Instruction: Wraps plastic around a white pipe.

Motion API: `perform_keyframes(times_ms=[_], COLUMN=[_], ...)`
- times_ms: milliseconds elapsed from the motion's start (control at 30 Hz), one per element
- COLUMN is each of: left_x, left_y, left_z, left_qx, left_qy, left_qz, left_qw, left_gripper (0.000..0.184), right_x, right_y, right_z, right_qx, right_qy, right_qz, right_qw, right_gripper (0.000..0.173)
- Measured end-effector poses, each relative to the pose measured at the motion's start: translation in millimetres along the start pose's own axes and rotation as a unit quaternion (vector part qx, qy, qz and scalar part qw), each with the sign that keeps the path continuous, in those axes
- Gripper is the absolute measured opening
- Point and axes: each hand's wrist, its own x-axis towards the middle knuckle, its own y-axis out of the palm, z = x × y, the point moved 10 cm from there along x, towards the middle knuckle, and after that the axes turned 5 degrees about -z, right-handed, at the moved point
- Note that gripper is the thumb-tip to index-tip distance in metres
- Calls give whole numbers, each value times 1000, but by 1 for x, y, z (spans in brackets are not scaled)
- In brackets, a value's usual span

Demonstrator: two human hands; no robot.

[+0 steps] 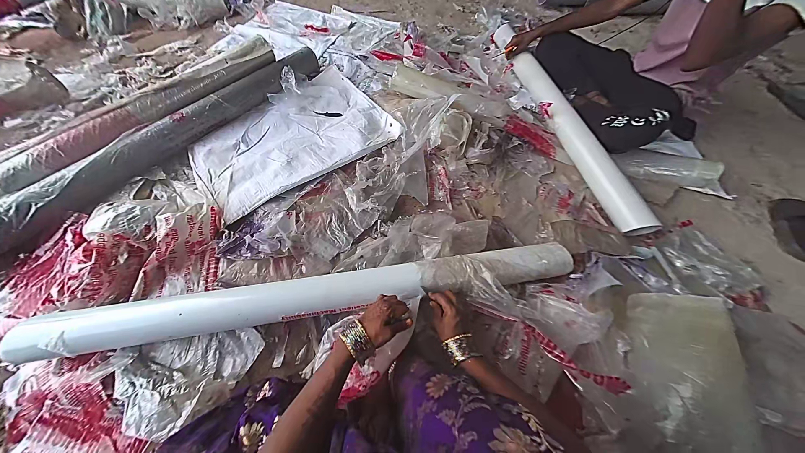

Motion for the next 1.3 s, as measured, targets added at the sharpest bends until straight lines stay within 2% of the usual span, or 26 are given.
perform_keyframes(times_ms=[67, 200, 300, 367, 467, 567, 667, 733, 833, 900, 967, 1000, 1067, 1133, 1200, 1300], left_x=[-3, -4, -5, -5, -10, -10, -9, -9, -9, -8, -8, -7, -8, -8, -6, -6], left_y=[2, 5, 3, -7, -28, -50, -66, -75, -87, -95, -99, -101, -106, -106, -106, -105], left_z=[-7, -11, -14, -15, -12, -9, -6, -3, 0, 0, -1, -1, 2, 7, 6, 6], left_qx=[39, 102, 128, 136, 164, 160, 138, 117, 85, 68, 44, 31, -1, -47, -75, -99], left_qy=[28, 1, 17, 22, 15, 17, -8, -36, -69, -56, -32, -25, -21, -28, -26, -34], left_qz=[6, 87, 81, 53, -11, -106, -197, -240, -295, -339, -373, -383, -399, -404, -408, -411], left_qw=[999, 991, 988, 989, 986, 981, 971, 963, 949, 937, 926, 923, 917, 913, 910, 906], left_gripper=[33, 31, 28, 27, 24, 20, 17, 17, 19, 19, 19, 19, 19, 20, 20, 21], right_x=[-6, 4, 10, 5, -16, -22, -3, 10, 18, 13, -1, -6, -7, 3, 24, 46], right_y=[-5, -17, -9, 1, 15, -2, -15, -14, -2, 8, 13, 9, -9, -22, -27, -14], right_z=[-7, 11, 23, 10, -29, -38, -17, 6, 17, 1, -25, -34, -37, -20, 8, 34], right_qx=[8, 44, 35, 8, -52, -31, 26, 32, 11, -19, -66, -64, -12, 36, 60, 34], right_qy=[1, -41, -70, -51, 45, 53, 12, -21, -19, 6, 65, 82, 57, 7, -19, -43], right_qz=[-11, -89, -88, -50, 80, 30, -74, -90, -50, -5, 77, 75, -25, -117, -141, -128], right_qw=[1000, 994, 993, 997, 994, 998, 997, 995, 999, 1000, 993, 992, 998, 992, 988, 990], right_gripper=[21, 19, 18, 19, 26, 25, 21, 21, 22, 23, 28, 28, 24, 22, 21, 23])
